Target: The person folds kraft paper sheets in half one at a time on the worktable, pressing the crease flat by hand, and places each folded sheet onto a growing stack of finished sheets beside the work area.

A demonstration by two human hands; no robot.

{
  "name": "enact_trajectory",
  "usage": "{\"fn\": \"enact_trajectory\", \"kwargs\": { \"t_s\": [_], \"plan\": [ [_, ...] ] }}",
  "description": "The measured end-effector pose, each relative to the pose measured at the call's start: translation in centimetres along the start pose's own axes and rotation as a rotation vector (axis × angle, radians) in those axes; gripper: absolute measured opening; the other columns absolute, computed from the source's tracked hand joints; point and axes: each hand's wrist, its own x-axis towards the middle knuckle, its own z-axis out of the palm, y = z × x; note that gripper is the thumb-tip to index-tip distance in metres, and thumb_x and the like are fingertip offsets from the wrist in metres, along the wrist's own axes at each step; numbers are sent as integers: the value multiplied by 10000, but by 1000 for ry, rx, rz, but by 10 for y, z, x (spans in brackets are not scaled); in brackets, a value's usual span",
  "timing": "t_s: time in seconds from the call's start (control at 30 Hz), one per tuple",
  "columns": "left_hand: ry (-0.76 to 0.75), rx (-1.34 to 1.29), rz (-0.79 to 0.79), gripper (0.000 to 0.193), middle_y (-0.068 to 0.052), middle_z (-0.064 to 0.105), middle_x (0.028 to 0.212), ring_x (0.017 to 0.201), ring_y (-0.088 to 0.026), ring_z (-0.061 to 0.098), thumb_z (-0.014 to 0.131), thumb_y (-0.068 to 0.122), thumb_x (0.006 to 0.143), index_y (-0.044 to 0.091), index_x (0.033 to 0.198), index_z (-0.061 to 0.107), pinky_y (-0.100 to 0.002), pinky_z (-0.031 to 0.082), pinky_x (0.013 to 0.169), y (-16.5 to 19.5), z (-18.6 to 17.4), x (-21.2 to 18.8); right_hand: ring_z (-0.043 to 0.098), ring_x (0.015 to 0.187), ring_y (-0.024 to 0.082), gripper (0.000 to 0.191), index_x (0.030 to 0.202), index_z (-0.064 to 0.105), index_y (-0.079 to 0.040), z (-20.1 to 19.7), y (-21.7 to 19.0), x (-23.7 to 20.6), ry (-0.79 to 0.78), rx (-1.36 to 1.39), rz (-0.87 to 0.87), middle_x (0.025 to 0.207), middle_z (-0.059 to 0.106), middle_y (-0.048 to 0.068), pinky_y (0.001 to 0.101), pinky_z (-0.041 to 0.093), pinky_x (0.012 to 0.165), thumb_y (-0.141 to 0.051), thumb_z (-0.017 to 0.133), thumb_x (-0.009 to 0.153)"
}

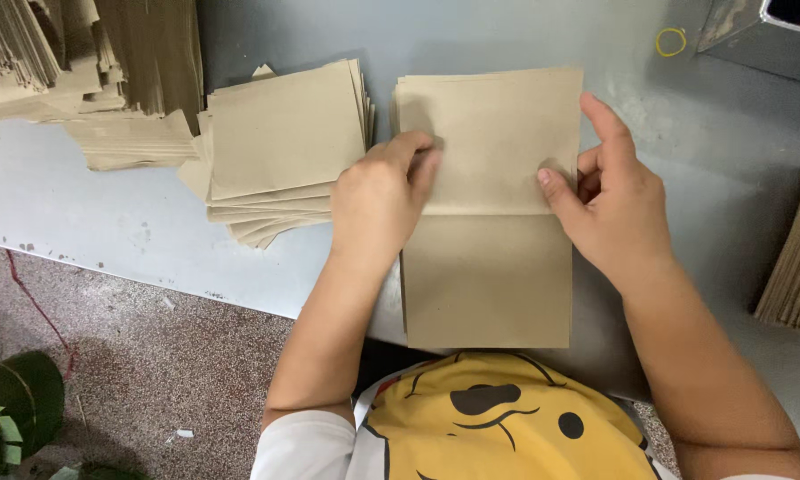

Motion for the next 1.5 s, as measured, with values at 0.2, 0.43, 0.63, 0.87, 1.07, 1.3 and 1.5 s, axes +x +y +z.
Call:
{"fn": "enact_trajectory", "kwargs": {
  "t_s": [0.2,0.43,0.63,0.87,1.07,1.3,1.5],
  "plan": [
    [-171,-75,82,590,-147,655,942,824,-348,686,845,353,826,54,1306,677,-437,563,742,-1,-23,-5,620,698,173,671,1604,402,-85,3,-3,2,13,-77,-15,852,610,50,321,520,662,-177,750,1037],
    [-225,135,-12,759,-167,639,984,763,-384,692,813,488,766,141,1406,598,-474,553,629,14,-26,-13,516,1290,309,397,1230,525,-151,7,-31,-10,-6,-449,-464,1337,631,91,539,451,1023,-300,751,940],
    [-198,106,-28,675,-147,681,915,729,-395,689,767,434,871,159,1457,577,-481,536,603,5,-29,-30,300,1553,243,688,1514,528,-124,8,-32,-45,-247,-472,-394,1621,458,57,629,206,1237,-563,536,984],
    [13,218,121,237,-90,702,1018,880,-317,720,732,287,991,184,1199,684,-451,570,723,29,-48,-48,453,1341,366,670,1352,588,-22,-38,-1,-72,-80,-509,-384,1415,568,178,609,369,1090,-529,617,915],
    [-69,233,631,282,-58,691,1015,962,-254,703,709,239,821,117,1075,691,-376,570,737,27,-30,-6,621,1057,257,442,1146,714,-104,-22,-37,-83,-374,-334,-645,1145,684,32,406,493,865,-335,796,778],
    [-1,519,736,206,-63,738,1000,905,-214,728,682,149,864,86,1059,708,-353,591,740,24,-60,-5,629,1038,262,450,1078,739,-123,-25,-25,-58,-550,-124,-549,1139,694,14,419,486,890,-397,812,728],
    [208,590,380,182,-51,741,1225,1091,-250,726,757,120,999,120,1181,752,-409,582,947,-58,-112,-29,629,1047,252,393,1059,746,-133,-27,-25,-59,-589,-102,-496,1101,697,6,416,482,900,-358,811,744]
  ]
}}
